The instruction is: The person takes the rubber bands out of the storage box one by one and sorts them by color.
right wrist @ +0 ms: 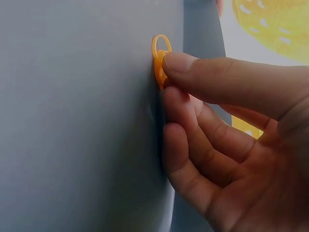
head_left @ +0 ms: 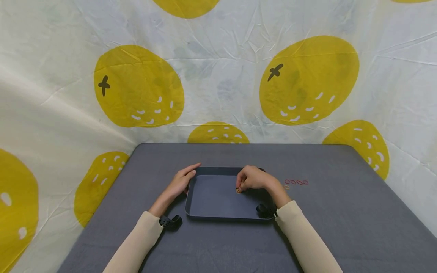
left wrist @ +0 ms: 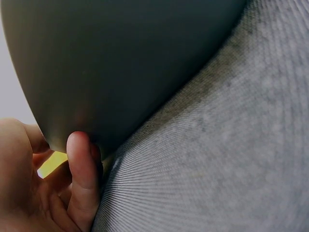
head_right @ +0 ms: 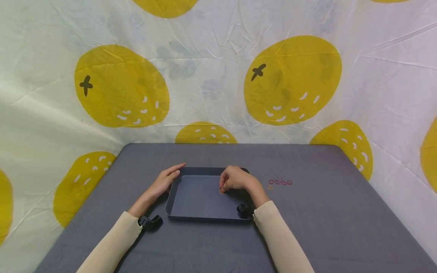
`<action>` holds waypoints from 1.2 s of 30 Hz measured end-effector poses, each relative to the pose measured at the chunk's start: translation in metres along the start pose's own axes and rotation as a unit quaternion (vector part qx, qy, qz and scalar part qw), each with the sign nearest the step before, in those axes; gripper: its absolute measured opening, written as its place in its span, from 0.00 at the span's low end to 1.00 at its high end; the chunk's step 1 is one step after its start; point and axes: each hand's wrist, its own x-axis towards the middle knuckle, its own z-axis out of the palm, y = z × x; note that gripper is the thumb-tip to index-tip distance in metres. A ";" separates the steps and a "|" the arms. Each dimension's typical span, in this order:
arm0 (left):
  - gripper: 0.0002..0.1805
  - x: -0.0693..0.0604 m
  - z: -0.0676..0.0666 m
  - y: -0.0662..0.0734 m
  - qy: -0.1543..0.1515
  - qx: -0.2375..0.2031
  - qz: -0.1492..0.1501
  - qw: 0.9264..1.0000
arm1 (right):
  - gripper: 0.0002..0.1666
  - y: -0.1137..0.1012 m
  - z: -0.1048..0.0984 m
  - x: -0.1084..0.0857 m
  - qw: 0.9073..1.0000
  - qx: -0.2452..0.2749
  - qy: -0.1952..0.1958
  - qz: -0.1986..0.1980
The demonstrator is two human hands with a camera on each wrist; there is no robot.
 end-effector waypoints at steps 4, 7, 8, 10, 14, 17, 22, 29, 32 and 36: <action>0.24 -0.001 0.000 0.001 0.004 0.002 0.002 1.000 | 0.03 0.000 0.000 0.000 1.000 0.000 0.002 -0.002; 0.23 -0.002 0.000 0.002 0.009 0.002 0.003 1.000 | 0.03 0.000 0.000 0.000 1.000 0.000 0.002 -0.002; 0.23 -0.002 0.000 0.002 0.009 0.003 0.004 1.000 | 0.03 0.000 0.000 0.000 1.000 0.000 0.001 -0.003; 0.24 -0.002 0.000 0.002 0.009 0.002 0.005 1.000 | 0.04 0.000 0.001 0.000 1.000 0.001 0.001 -0.004; 0.24 -0.002 0.000 0.003 0.006 0.004 0.004 1.000 | 0.04 0.000 0.001 -0.001 1.000 0.003 -0.001 -0.004; 0.24 -0.002 0.001 0.003 0.008 0.003 0.002 1.000 | 0.04 0.000 0.000 0.000 1.000 0.003 -0.004 -0.005; 0.23 -0.002 0.001 0.002 0.009 0.007 -0.004 1.000 | 0.02 -0.002 0.000 -0.002 1.000 0.005 -0.007 -0.004; 0.24 -0.001 0.002 0.001 0.007 -0.001 -0.005 1.000 | 0.02 -0.003 0.000 -0.002 1.000 0.007 -0.005 -0.003; 0.24 -0.001 0.002 0.001 0.008 -0.002 -0.004 1.000 | 0.04 -0.003 0.001 -0.002 1.000 0.002 -0.003 -0.004; 0.24 -0.001 0.002 0.001 0.007 -0.001 -0.003 1.000 | 0.05 -0.002 0.001 -0.002 1.000 -0.003 -0.001 -0.003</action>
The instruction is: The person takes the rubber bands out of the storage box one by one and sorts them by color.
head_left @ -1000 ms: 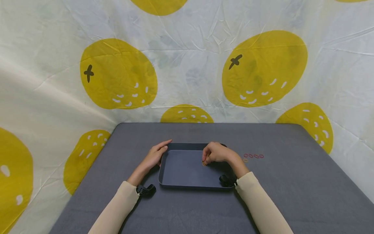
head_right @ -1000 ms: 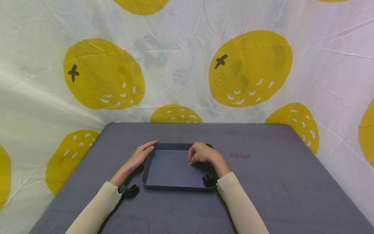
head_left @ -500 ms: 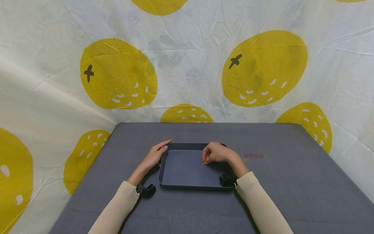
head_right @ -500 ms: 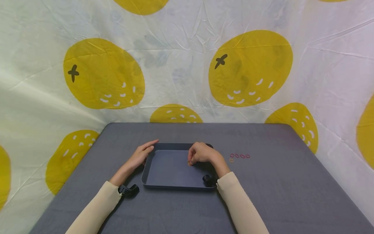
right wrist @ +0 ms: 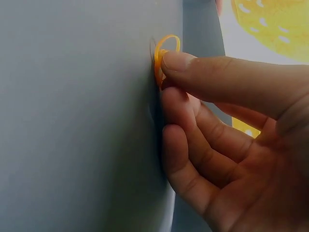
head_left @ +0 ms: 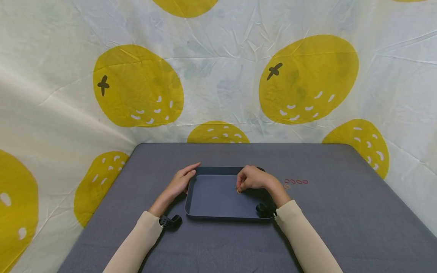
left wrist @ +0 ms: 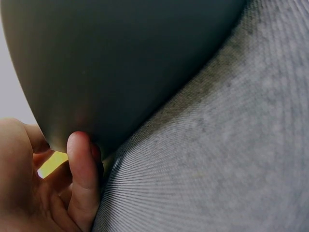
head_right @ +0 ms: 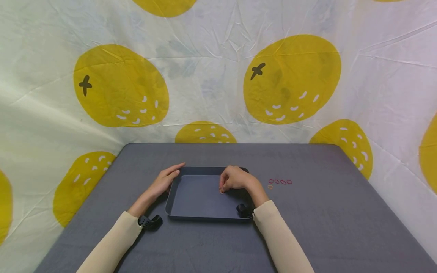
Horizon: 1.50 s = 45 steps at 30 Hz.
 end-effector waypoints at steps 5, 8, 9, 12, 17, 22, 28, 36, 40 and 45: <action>0.24 0.000 -0.001 -0.001 0.000 0.001 0.002 1.000 | 0.06 0.000 0.000 -0.001 1.000 0.000 0.001 0.000; 0.24 0.000 0.000 -0.001 0.001 0.003 0.001 1.000 | 0.07 -0.001 0.000 -0.002 1.000 0.001 0.000 -0.001; 0.24 0.000 0.000 0.000 0.001 0.004 0.000 1.000 | 0.07 -0.001 0.000 -0.002 1.000 0.000 0.001 0.001; 0.23 0.000 0.000 0.001 0.004 0.007 -0.002 1.000 | 0.07 -0.001 -0.001 -0.002 1.000 -0.003 0.002 0.009; 0.23 -0.001 -0.001 0.001 0.005 0.007 0.000 1.000 | 0.07 0.000 -0.002 -0.003 1.000 0.001 0.006 0.015; 0.24 -0.001 -0.001 0.001 0.001 0.005 0.003 1.000 | 0.08 0.000 -0.004 -0.005 1.000 0.009 0.017 0.006; 0.24 0.000 -0.001 -0.001 0.003 0.003 0.001 1.000 | 0.06 0.001 -0.007 -0.006 0.999 0.004 0.036 -0.001; 0.26 -0.001 -0.003 0.005 -0.019 -0.002 -0.012 1.000 | 0.07 -0.003 -0.014 -0.010 0.998 0.006 0.057 0.000; 0.26 -0.009 -0.005 0.021 -0.027 -0.004 -0.012 1.000 | 0.07 -0.005 -0.018 -0.012 0.998 0.002 0.070 -0.005; 0.25 -0.017 -0.005 0.035 -0.024 -0.012 -0.001 1.000 | 0.07 -0.010 -0.025 -0.018 0.997 -0.007 0.081 -0.006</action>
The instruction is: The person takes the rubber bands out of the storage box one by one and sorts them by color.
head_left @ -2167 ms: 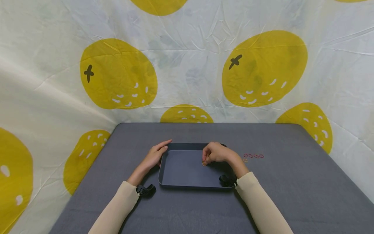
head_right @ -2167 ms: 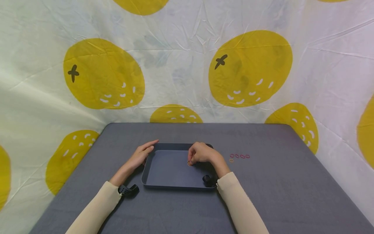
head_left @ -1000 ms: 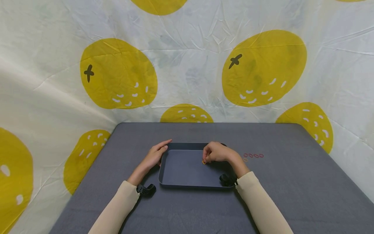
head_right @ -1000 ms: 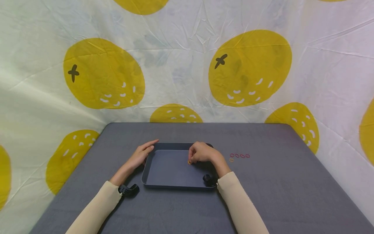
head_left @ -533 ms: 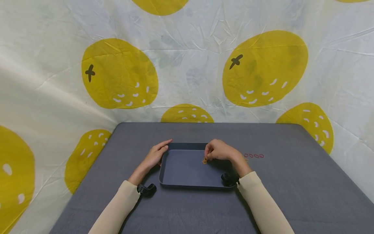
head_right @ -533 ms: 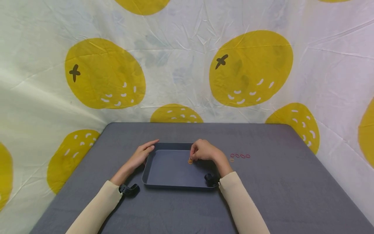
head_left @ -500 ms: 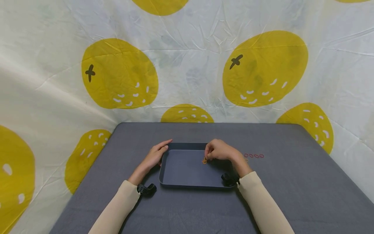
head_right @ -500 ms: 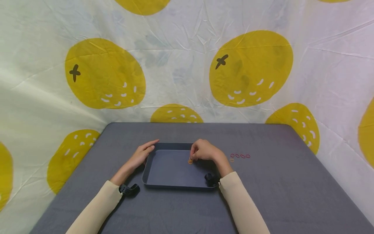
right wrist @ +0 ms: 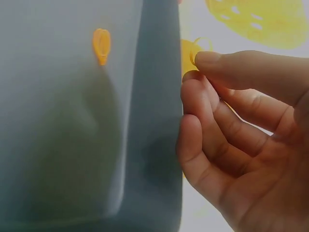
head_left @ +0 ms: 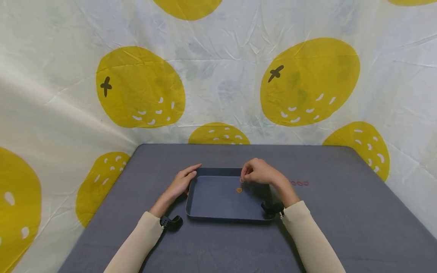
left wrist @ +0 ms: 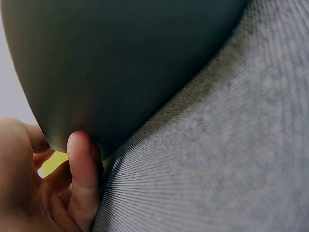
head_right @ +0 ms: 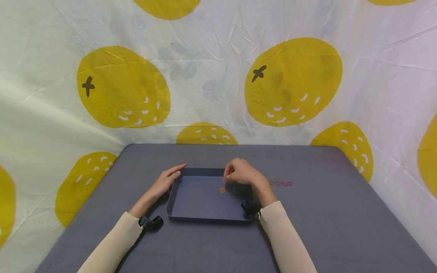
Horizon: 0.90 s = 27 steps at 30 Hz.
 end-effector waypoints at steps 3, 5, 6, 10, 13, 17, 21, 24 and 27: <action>0.25 -0.001 0.000 0.000 0.001 -0.002 0.003 1.000 | 0.06 -0.003 -0.003 -0.002 1.000 -0.001 0.005 -0.003; 0.25 -0.001 0.000 -0.001 0.000 -0.003 0.002 1.000 | 0.06 -0.005 -0.004 -0.003 1.000 0.000 0.009 -0.004; 0.25 0.000 0.000 -0.001 0.000 -0.003 0.001 1.000 | 0.06 -0.005 -0.005 -0.003 1.000 0.000 0.010 -0.005; 0.25 0.000 0.000 -0.002 -0.002 0.000 0.000 1.000 | 0.07 -0.008 -0.009 -0.006 1.000 0.005 0.014 -0.006; 0.25 0.001 0.000 -0.002 -0.002 0.002 0.001 1.000 | 0.07 -0.009 -0.012 -0.009 1.000 0.008 0.018 -0.002; 0.25 0.001 0.000 -0.002 -0.001 -0.003 0.000 1.000 | 0.05 -0.010 -0.017 -0.016 1.000 0.009 0.027 0.006; 0.25 0.000 0.000 -0.002 -0.001 -0.006 -0.007 1.000 | 0.04 -0.007 -0.022 -0.024 0.999 0.010 0.034 0.014; 0.25 0.000 0.000 -0.002 0.000 -0.001 -0.007 1.000 | 0.04 -0.002 -0.028 -0.031 0.999 0.010 0.037 0.026; 0.25 0.008 0.001 -0.017 0.010 0.005 0.000 1.000 | 0.03 0.003 -0.034 -0.039 0.999 0.005 0.041 0.032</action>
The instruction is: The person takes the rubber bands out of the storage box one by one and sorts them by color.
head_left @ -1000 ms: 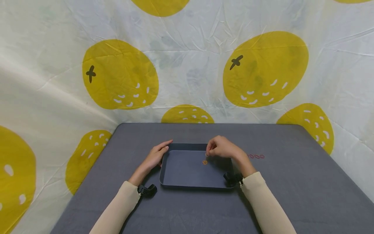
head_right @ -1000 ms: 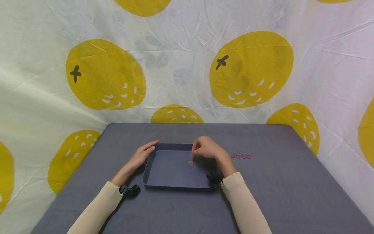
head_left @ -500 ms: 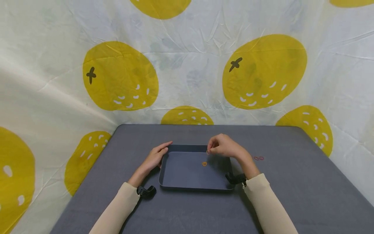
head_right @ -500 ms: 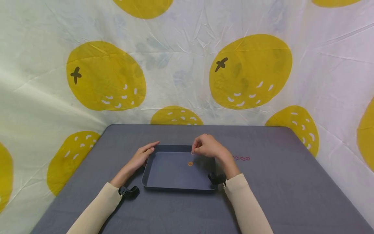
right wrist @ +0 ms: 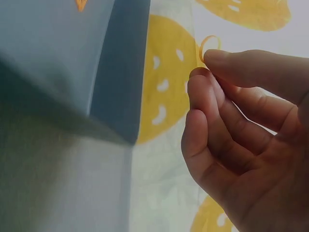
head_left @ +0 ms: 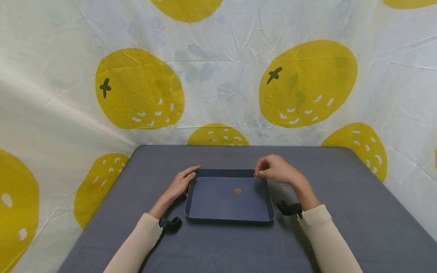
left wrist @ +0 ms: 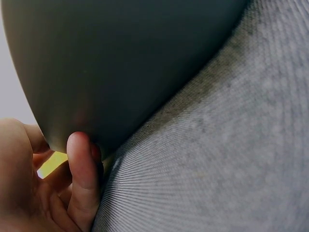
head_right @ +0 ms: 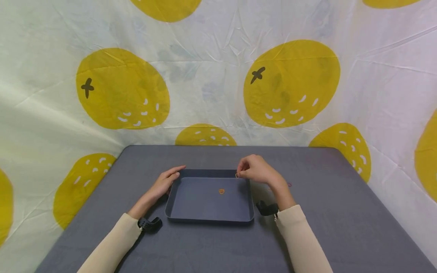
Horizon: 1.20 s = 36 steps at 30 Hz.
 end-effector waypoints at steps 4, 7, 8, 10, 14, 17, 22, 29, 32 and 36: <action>0.24 0.009 0.001 -0.019 0.013 0.007 0.005 1.000 | 0.03 0.006 -0.008 -0.010 1.000 -0.012 0.007 0.011; 0.23 0.009 0.002 -0.018 0.014 0.008 0.003 1.000 | 0.04 0.012 -0.013 -0.017 0.999 -0.021 0.010 0.025; 0.23 0.009 0.002 -0.019 0.014 0.008 0.003 1.000 | 0.04 0.014 -0.015 -0.019 0.999 -0.022 0.012 0.031; 0.23 0.008 0.002 -0.019 0.015 0.009 0.004 1.000 | 0.05 0.018 -0.017 -0.024 0.999 -0.021 0.015 0.039; 0.23 0.008 0.002 -0.021 0.010 0.009 0.007 1.000 | 0.07 0.025 -0.023 -0.034 0.998 -0.022 0.020 0.048; 0.23 0.008 0.001 -0.021 0.011 0.009 0.009 1.000 | 0.06 0.032 -0.027 -0.042 0.998 -0.025 0.022 0.049; 0.23 0.008 0.002 -0.019 0.011 0.011 0.005 1.000 | 0.06 0.045 -0.032 -0.052 0.998 -0.035 0.022 0.049; 0.23 0.008 0.001 -0.018 0.010 0.006 0.001 1.000 | 0.04 0.063 -0.036 -0.059 0.997 -0.056 0.020 0.055; 0.23 0.007 0.001 -0.018 0.009 0.006 -0.001 1.000 | 0.03 0.071 -0.037 -0.061 0.996 -0.065 0.018 0.060; 0.23 0.008 0.001 -0.017 0.007 0.007 0.000 1.000 | 0.06 0.080 -0.036 -0.062 0.994 -0.077 0.013 0.075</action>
